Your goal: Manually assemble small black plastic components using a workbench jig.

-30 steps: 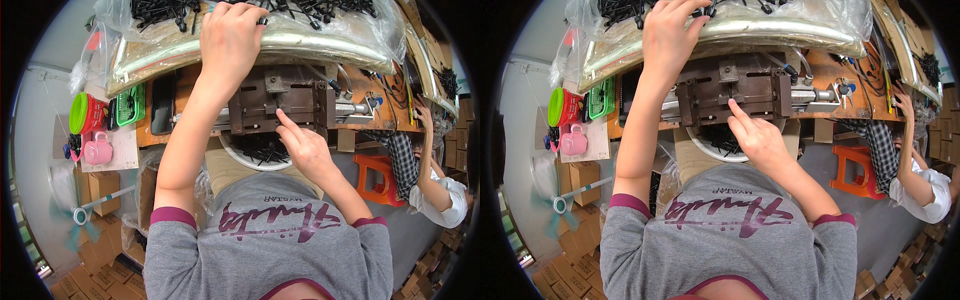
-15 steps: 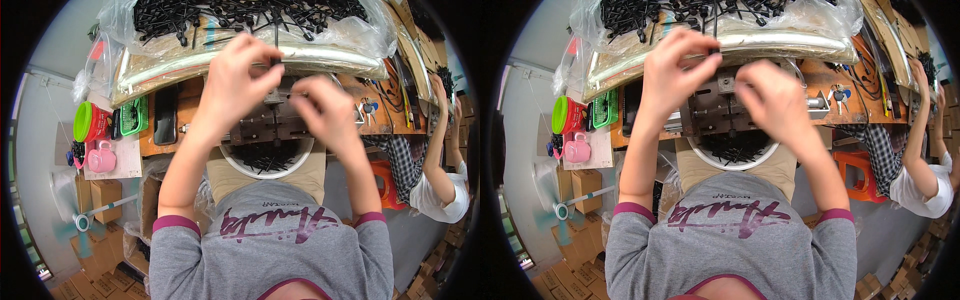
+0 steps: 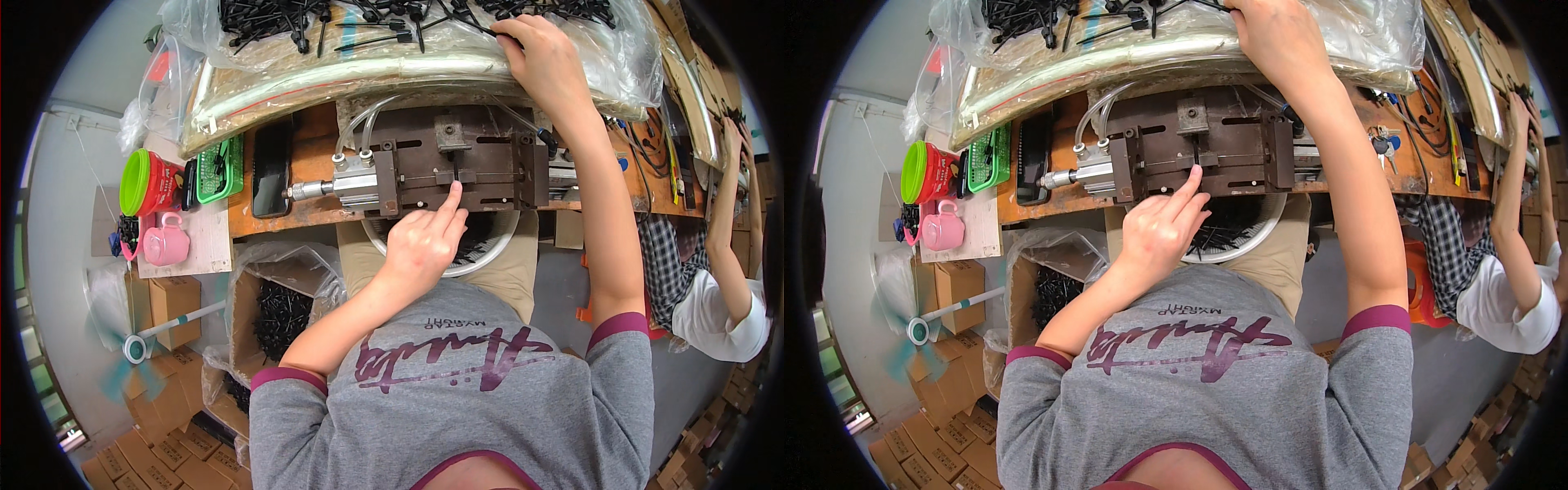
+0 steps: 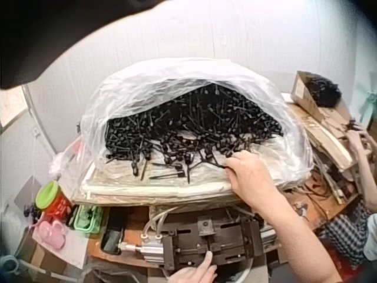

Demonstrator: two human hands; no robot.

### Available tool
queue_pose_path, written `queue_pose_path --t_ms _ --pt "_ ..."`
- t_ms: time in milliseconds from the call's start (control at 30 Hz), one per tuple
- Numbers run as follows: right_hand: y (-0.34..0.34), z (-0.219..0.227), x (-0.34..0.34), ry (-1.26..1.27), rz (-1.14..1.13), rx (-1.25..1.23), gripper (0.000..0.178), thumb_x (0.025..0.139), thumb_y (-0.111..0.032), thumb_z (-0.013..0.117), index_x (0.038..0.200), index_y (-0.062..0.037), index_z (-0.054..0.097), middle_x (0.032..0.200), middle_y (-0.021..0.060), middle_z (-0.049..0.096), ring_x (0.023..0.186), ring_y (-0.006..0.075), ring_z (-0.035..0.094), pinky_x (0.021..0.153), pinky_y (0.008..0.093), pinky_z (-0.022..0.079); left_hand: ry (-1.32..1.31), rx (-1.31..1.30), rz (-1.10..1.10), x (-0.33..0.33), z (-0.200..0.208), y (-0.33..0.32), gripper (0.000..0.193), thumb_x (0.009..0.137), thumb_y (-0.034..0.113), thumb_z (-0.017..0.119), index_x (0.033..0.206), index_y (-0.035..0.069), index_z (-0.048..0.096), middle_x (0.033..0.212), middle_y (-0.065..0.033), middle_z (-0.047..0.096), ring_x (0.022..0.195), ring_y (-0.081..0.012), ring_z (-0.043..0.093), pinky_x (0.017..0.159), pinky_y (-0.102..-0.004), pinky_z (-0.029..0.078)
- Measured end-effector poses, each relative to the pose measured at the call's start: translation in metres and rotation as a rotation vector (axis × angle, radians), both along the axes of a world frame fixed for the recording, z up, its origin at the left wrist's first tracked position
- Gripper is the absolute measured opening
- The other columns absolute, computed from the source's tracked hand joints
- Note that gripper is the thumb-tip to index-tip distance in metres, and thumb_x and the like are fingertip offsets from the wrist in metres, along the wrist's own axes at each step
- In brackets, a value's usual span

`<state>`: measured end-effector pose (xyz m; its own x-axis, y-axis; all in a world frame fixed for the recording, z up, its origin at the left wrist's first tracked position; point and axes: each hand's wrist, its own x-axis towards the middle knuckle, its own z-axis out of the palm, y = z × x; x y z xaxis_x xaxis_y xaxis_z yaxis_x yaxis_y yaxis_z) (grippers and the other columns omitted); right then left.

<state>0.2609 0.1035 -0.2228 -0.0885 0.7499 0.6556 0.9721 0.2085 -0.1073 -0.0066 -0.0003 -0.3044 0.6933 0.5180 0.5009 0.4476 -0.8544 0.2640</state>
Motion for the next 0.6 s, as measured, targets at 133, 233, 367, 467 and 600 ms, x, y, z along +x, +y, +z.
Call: queue_pose_path --t_ms 133,233,367,467,600 --pt "-0.015 0.007 0.002 0.09 -0.027 -0.118 0.022 0.09 -0.015 0.069 0.109 -0.0064 0.073 0.098 0.013 0.071 0.09 0.0319 0.068 0.082 0.041 0.053 0.038 -0.013 0.002 0.006 0.008 0.006 0.027 0.071 0.013 0.082 0.093 0.004 0.071 0.127 -0.0138 0.068 0.067 -0.0194 0.068 0.064 -0.0287 0.054" --pt "-0.025 0.019 0.005 -0.012 0.09 -0.033 0.021 0.09 -0.013 0.07 0.11 -0.0064 0.074 0.097 0.0122 0.071 0.084 0.0315 0.068 0.076 0.0375 0.053 0.061 -0.021 -0.001 0.007 0.009 0.007 0.028 0.071 0.015 0.083 0.094 0.004 0.071 0.126 -0.0137 0.069 0.068 -0.0199 0.069 0.063 -0.0292 0.054" --pt "-0.067 0.024 -0.039 0.317 0.049 0.013 0.019 0.087 -0.013 0.073 0.104 -0.0037 0.074 0.089 0.0139 0.071 0.077 0.0307 0.068 0.071 0.036 0.053 -0.057 -0.085 0.006 0.005 0.024 0.01 0.033 0.074 0.02 0.084 0.1 0.004 0.071 0.122 -0.0135 0.07 0.076 -0.0219 0.071 0.066 -0.0303 0.056" --pt "-0.106 0.003 -0.073 0.682 0.126 -0.151 0.022 0.087 -0.013 0.075 0.107 -0.0048 0.076 0.088 0.0094 0.074 0.069 0.0144 0.065 0.061 0.0275 0.049 -0.362 -0.119 0.042 0.013 0.041 0.016 0.039 0.072 0.009 0.087 0.105 0.001 0.067 0.113 -0.0144 0.071 0.086 -0.0239 0.072 0.073 -0.0313 0.059" --pt "-0.144 -0.018 -0.093 0.823 0.107 -0.338 0.024 0.088 -0.012 0.075 0.112 -0.007 0.077 0.09 0.0061 0.075 0.07 0.0068 0.064 0.058 0.0224 0.049 -0.406 -0.08 -0.051 0.018 0.047 0.025 0.032 0.075 -0.001 0.081 0.104 0.0 0.067 0.095 -0.0119 0.07 0.08 -0.0237 0.071 0.068 -0.0314 0.057"
